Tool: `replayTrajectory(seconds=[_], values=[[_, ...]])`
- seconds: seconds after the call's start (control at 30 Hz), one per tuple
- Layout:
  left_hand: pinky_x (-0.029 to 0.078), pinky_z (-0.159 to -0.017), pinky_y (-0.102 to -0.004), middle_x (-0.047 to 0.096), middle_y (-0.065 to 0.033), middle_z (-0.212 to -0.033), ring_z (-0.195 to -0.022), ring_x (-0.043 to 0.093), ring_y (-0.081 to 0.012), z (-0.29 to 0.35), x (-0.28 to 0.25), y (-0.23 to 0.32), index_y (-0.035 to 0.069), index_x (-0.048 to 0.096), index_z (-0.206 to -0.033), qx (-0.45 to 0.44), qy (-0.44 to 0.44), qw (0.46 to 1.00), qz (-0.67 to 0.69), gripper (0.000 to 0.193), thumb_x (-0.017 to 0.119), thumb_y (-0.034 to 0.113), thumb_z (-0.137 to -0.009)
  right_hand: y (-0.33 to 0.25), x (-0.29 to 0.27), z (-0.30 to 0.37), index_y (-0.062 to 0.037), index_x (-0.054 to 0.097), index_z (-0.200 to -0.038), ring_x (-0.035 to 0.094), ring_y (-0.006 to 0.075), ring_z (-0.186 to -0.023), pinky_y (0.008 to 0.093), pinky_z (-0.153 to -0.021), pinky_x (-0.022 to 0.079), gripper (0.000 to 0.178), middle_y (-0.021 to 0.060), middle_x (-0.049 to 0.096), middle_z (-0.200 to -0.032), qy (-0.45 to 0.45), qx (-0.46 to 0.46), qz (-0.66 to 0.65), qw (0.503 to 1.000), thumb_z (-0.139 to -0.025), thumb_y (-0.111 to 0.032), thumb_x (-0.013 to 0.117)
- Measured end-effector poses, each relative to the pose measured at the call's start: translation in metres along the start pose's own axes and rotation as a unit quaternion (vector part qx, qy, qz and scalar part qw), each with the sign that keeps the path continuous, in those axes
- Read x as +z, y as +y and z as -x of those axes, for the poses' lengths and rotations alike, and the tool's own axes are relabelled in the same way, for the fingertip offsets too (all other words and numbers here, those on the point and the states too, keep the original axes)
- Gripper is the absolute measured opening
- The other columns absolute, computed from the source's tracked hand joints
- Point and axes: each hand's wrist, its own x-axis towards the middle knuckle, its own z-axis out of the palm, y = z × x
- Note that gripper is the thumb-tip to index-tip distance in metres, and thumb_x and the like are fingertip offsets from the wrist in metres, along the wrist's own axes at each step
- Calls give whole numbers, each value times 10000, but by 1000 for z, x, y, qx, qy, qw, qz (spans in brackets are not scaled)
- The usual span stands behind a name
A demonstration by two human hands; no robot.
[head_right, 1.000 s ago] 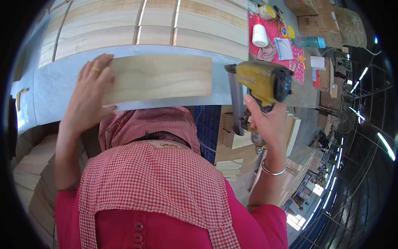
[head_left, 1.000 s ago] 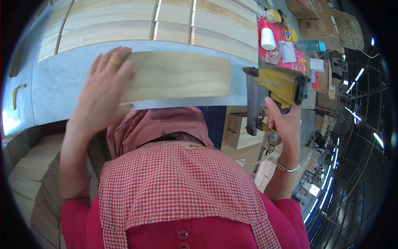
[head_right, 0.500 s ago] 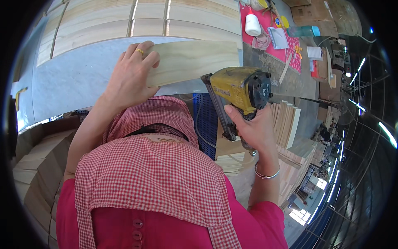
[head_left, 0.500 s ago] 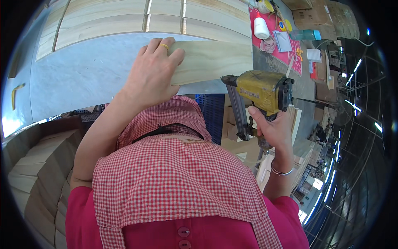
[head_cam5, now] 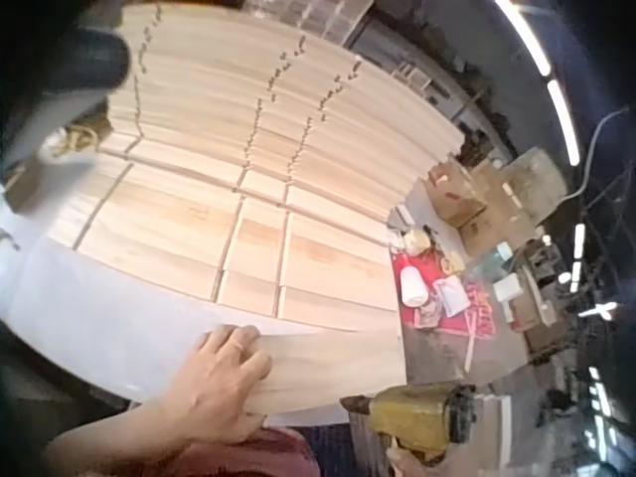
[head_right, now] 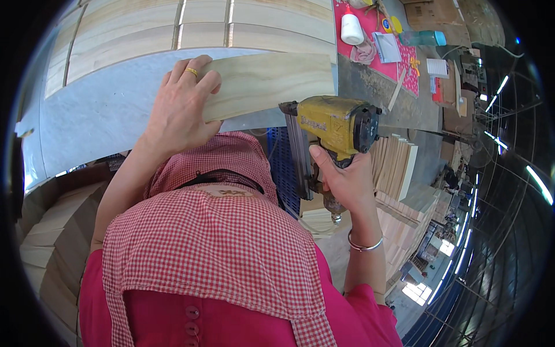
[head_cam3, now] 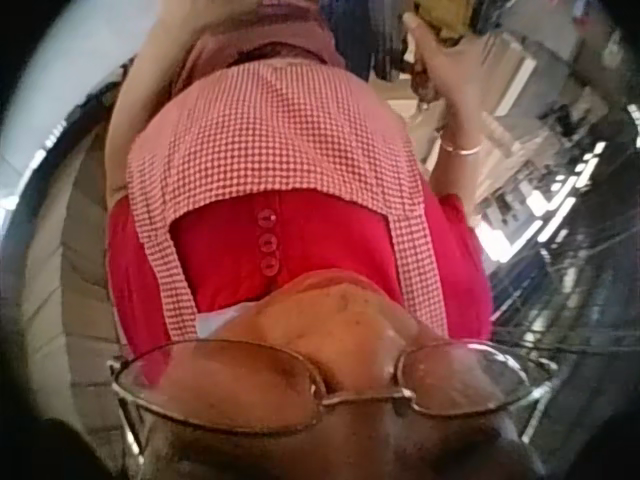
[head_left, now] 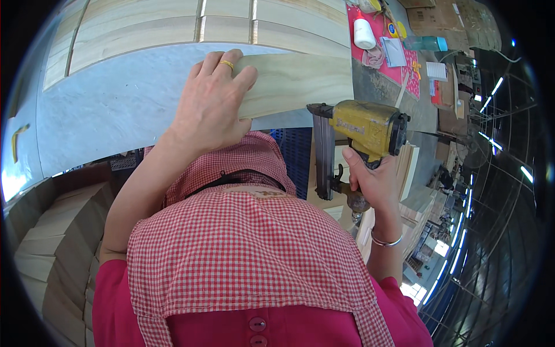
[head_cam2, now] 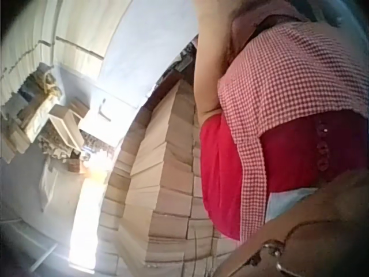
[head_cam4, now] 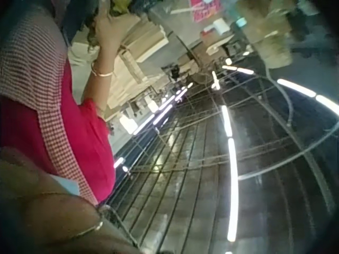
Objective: The person assembles small wooden boxes by applying glue to the edges of a rectangular frame and attaching a wooden panel to the bottom. They use a pneumatic nail gun to secure the pieces together. The process is repeated for multiple units, with finished boxes being stacked on a nearby pile.
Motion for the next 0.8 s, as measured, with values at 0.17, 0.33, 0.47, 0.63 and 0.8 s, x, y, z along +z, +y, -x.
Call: replayTrajectory(seconds=[0.17,0.33,0.47,0.63,0.8], values=[[432,-1056,-522,466,-187,-1439,-1288,472,-429,6,-1,-12,80,537,-1066,19,2,998,52,517,824,168,-645,-12,4,7,48,674,-1121,630,96,-658,258,-591,506,352,47,701,-842,23,8,56,998,-909,-204,800],[430,-1120,-525,390,-177,-1535,-1381,423,-440,30,-6,-41,95,512,-1159,-8,-5,975,221,618,851,91,-643,-26,27,26,48,658,-1189,695,164,-967,294,-849,545,373,109,725,-1120,-15,-70,54,996,-890,-123,802],[444,-1122,-516,382,-161,-1551,-1392,434,-417,37,-3,-45,108,487,-1204,-6,7,955,295,649,835,56,-659,-43,48,28,50,658,-1199,704,177,-1020,311,-887,550,380,120,730,-1147,-83,-64,60,993,-882,-101,804],[441,-1122,-509,374,-161,-1565,-1396,439,-413,38,3,-49,109,488,-1198,2,22,952,304,634,831,60,-667,-53,57,27,52,663,-1196,706,177,-1022,316,-887,551,380,122,739,-1125,-109,-105,126,980,-890,-125,802],[440,-1118,-501,385,-173,-1560,-1383,455,-421,39,7,-50,102,490,-1190,1,32,957,290,632,837,71,-663,-53,64,31,50,650,-1226,701,187,-1037,320,-904,545,405,119,734,-1144,-103,-65,72,990,-902,-143,797]])
